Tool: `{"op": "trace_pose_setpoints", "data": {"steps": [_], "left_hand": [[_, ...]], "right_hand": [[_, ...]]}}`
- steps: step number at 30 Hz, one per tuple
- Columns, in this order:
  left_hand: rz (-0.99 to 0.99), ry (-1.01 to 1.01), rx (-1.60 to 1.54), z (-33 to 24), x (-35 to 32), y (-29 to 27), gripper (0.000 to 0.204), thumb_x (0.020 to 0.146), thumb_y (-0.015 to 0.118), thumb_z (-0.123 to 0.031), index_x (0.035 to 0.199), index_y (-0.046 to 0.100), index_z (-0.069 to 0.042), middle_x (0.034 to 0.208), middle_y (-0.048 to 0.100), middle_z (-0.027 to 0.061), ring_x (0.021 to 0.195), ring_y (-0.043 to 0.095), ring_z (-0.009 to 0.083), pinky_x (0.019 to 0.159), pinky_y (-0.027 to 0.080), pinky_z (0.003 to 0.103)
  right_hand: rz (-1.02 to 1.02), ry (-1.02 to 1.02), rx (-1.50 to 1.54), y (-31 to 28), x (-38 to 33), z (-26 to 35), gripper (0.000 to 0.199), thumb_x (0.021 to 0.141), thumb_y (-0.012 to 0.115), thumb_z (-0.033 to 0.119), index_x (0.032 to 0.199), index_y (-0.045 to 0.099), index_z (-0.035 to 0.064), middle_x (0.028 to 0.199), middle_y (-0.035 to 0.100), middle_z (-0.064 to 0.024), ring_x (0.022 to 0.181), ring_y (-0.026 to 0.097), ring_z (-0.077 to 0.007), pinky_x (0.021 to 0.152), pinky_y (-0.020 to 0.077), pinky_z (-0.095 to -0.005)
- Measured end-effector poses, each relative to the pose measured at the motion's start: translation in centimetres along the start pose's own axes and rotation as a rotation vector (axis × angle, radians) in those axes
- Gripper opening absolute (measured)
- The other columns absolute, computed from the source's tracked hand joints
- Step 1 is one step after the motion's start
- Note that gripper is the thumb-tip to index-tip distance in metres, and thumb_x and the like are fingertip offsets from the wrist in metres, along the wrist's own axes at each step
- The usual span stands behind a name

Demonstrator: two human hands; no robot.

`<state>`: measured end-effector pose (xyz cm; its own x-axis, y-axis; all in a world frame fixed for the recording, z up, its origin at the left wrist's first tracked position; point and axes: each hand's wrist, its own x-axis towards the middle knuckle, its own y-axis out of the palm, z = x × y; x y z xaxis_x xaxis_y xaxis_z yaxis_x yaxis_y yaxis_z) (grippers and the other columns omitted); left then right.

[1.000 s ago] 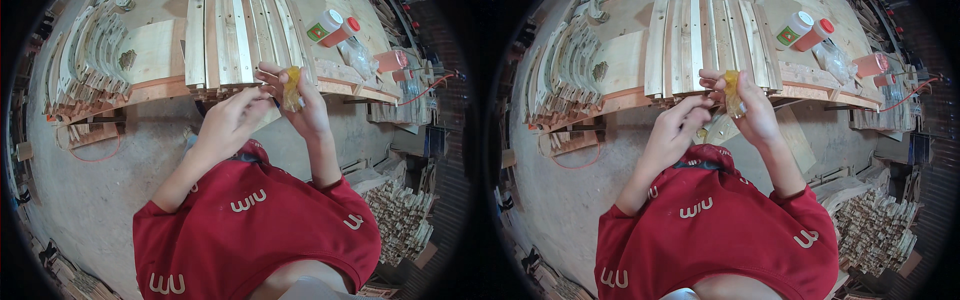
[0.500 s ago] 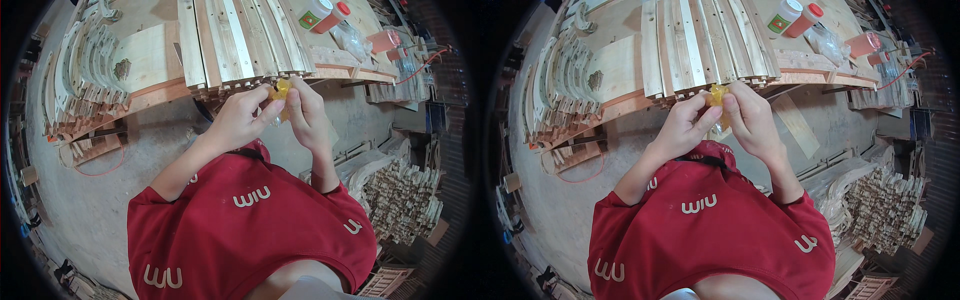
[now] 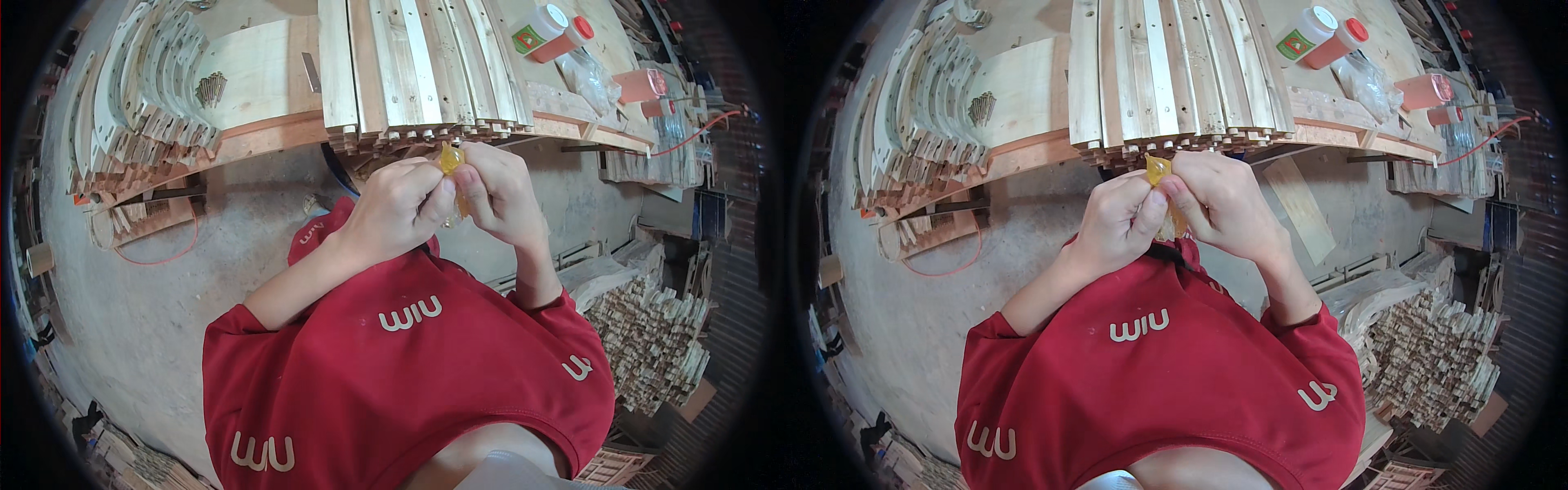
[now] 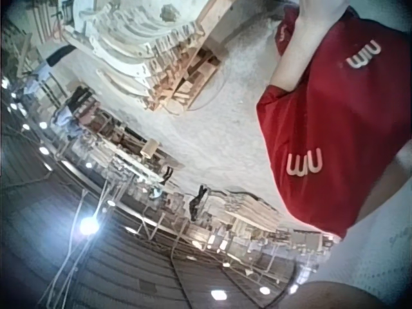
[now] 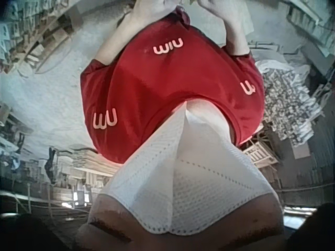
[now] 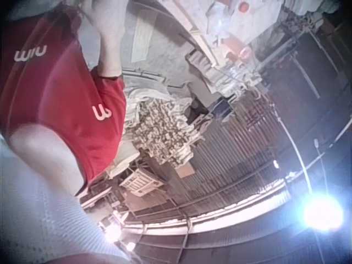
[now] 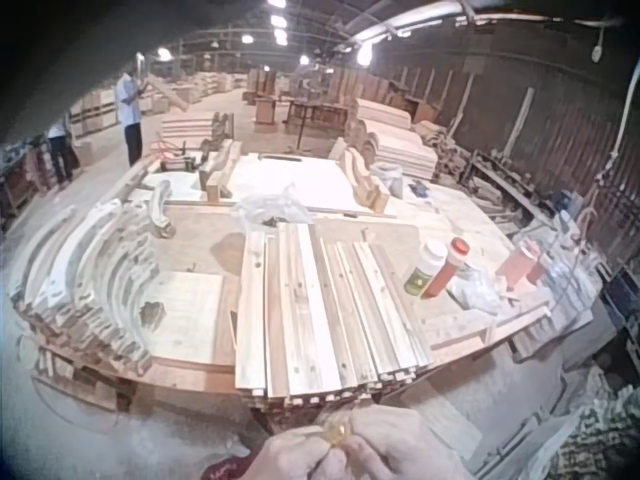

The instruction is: The recorder is sorting, checking, and preparing wooden curved furniture components on a workshop table.

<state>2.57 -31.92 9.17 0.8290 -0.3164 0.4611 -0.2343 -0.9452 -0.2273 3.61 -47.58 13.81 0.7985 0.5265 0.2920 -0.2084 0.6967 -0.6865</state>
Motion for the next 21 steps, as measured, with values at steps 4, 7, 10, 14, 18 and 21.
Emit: {"op": "trace_pose_setpoints", "data": {"steps": [4, 7, 10, 14, 18, 21], "left_hand": [[-0.040, -0.119, 0.065, -0.5, 0.7, -0.4, 0.022, 0.087, 0.049, -0.017, 0.073, 0.046, 0.000, 0.062, 0.050, 0.0159, 0.060, 0.054, 0.0344, 0.053, 0.042, 0.040], [-0.035, -0.224, 0.073, -0.4, 0.8, -0.7, 0.021, 0.090, 0.045, -0.016, 0.078, 0.046, 0.001, 0.064, 0.051, 0.0166, 0.060, 0.054, 0.0345, 0.053, 0.042, 0.040], [-0.061, -0.248, -0.049, -0.3, 0.5, -0.3, 0.020, 0.091, 0.042, -0.016, 0.080, 0.046, 0.001, 0.066, 0.051, 0.0172, 0.060, 0.054, 0.0346, 0.052, 0.042, 0.038], [-0.092, -0.277, -0.153, 1.7, -0.3, 0.9, 0.019, 0.092, 0.042, -0.014, 0.082, 0.047, 0.001, 0.067, 0.052, 0.0161, 0.059, 0.055, 0.0315, 0.053, 0.043, 0.035], [-0.170, -0.322, -0.446, 2.2, -0.2, 1.7, 0.021, 0.092, 0.044, -0.016, 0.085, 0.052, 0.002, 0.066, 0.055, 0.0089, 0.059, 0.057, 0.0186, 0.055, 0.044, 0.029], [-0.194, -0.384, -0.609, 3.1, -0.4, 1.8, 0.024, 0.092, 0.047, -0.020, 0.086, 0.055, 0.002, 0.066, 0.055, 0.0035, 0.061, 0.056, 0.0116, 0.055, 0.044, 0.025]], "right_hand": [[-0.081, 0.013, -0.030, 0.3, 0.4, -0.5, 0.013, 0.084, 0.052, 0.011, 0.076, 0.049, 0.0003, 0.064, 0.042, -0.0133, 0.057, 0.047, -0.0300, 0.053, 0.0387, -0.0374], [-0.137, 0.050, -0.180, 0.6, 1.0, -0.8, 0.014, 0.085, 0.052, 0.013, 0.081, 0.052, -0.0007, 0.066, 0.047, -0.0120, 0.058, 0.048, -0.0289, 0.053, 0.0399, -0.0356], [-0.212, 0.073, -0.089, 1.5, 0.4, -0.3, 0.021, 0.090, 0.048, 0.018, 0.090, 0.054, -0.0017, 0.067, 0.050, -0.0113, 0.059, 0.052, -0.0257, 0.054, 0.0415, -0.0322], [-0.013, 0.382, 0.265, 1.3, 0.4, 0.2, 0.032, 0.093, 0.042, 0.027, 0.104, 0.052, -0.0020, 0.068, 0.052, -0.0110, 0.059, 0.053, -0.0170, 0.056, 0.0426, -0.0275], [0.083, 0.481, 0.294, 1.7, 1.1, -0.1, 0.034, 0.093, 0.042, 0.028, 0.109, 0.052, -0.0009, 0.066, 0.052, -0.0081, 0.056, 0.051, -0.0126, 0.054, 0.0419, -0.0251], [0.046, 0.424, 0.279, 2.2, 1.5, -0.5, 0.031, 0.093, 0.044, 0.025, 0.107, 0.055, 0.0000, 0.066, 0.052, -0.0069, 0.054, 0.050, -0.0116, 0.053, 0.0411, -0.0240]]}}
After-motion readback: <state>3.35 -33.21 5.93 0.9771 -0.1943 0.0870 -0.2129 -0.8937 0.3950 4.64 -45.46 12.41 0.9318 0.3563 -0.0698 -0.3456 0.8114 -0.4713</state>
